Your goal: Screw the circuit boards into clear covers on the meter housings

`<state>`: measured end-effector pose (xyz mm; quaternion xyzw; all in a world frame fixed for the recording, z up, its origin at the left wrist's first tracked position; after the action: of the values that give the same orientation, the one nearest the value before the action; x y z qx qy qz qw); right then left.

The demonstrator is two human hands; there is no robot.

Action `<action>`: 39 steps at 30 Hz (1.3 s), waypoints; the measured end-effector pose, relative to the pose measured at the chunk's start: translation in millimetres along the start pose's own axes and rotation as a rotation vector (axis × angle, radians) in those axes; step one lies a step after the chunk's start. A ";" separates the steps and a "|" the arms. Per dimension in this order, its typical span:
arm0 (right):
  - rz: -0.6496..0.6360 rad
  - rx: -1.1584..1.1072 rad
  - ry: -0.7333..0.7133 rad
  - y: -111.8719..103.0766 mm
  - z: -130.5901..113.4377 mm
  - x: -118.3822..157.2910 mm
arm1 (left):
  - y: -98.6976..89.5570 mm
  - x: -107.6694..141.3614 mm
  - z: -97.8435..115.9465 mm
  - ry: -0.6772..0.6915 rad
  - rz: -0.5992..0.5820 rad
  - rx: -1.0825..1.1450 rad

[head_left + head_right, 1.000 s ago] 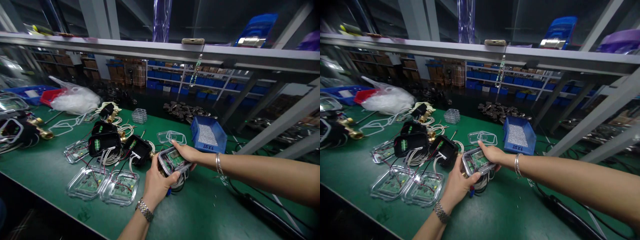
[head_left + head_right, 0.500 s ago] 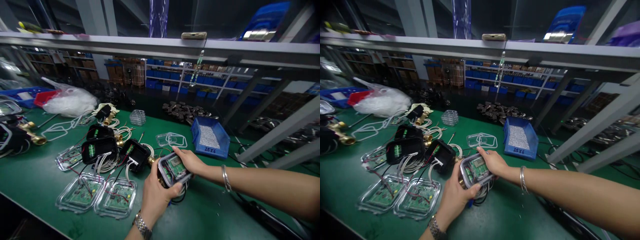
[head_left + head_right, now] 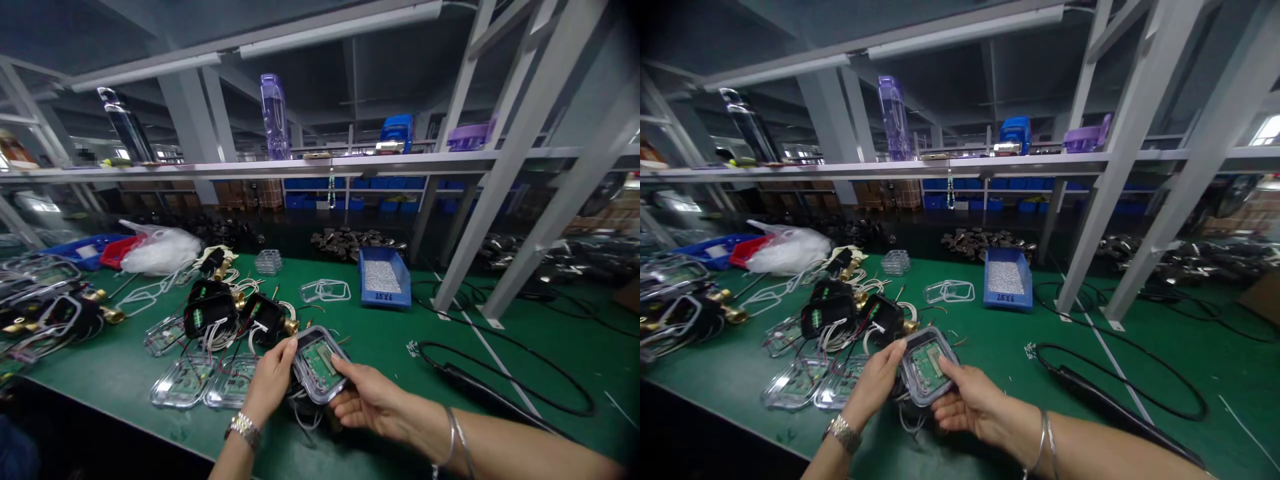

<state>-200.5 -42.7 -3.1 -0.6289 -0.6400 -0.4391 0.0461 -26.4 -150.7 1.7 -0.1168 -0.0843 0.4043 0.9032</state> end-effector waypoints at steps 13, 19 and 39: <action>0.329 0.197 -0.068 -45.3 68.4 42.4 | 84.6 28.6 22.7 -0.055 0.122 -0.537; 0.445 0.628 -0.801 -78.4 -35.5 52.7 | 113.3 29.7 0.4 -0.042 0.123 -0.613; -0.306 1.738 -0.748 -31.9 -66.7 -24.5 | 132.9 29.3 -16.3 0.240 0.275 -0.672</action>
<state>-255.3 -97.1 6.6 -0.3839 -0.7907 0.4169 0.2314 -97.5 -45.3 -49.3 -0.4631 -0.0894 0.4551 0.7553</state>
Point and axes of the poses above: each hand's wrist, its own x-axis away from the middle knuckle, its own y-axis out of the palm, z = x × y, the point moved 2 cm from there along -x, towards the middle knuckle, and after that the axes turned 11 degrees about -z, right-handed, at the moved point
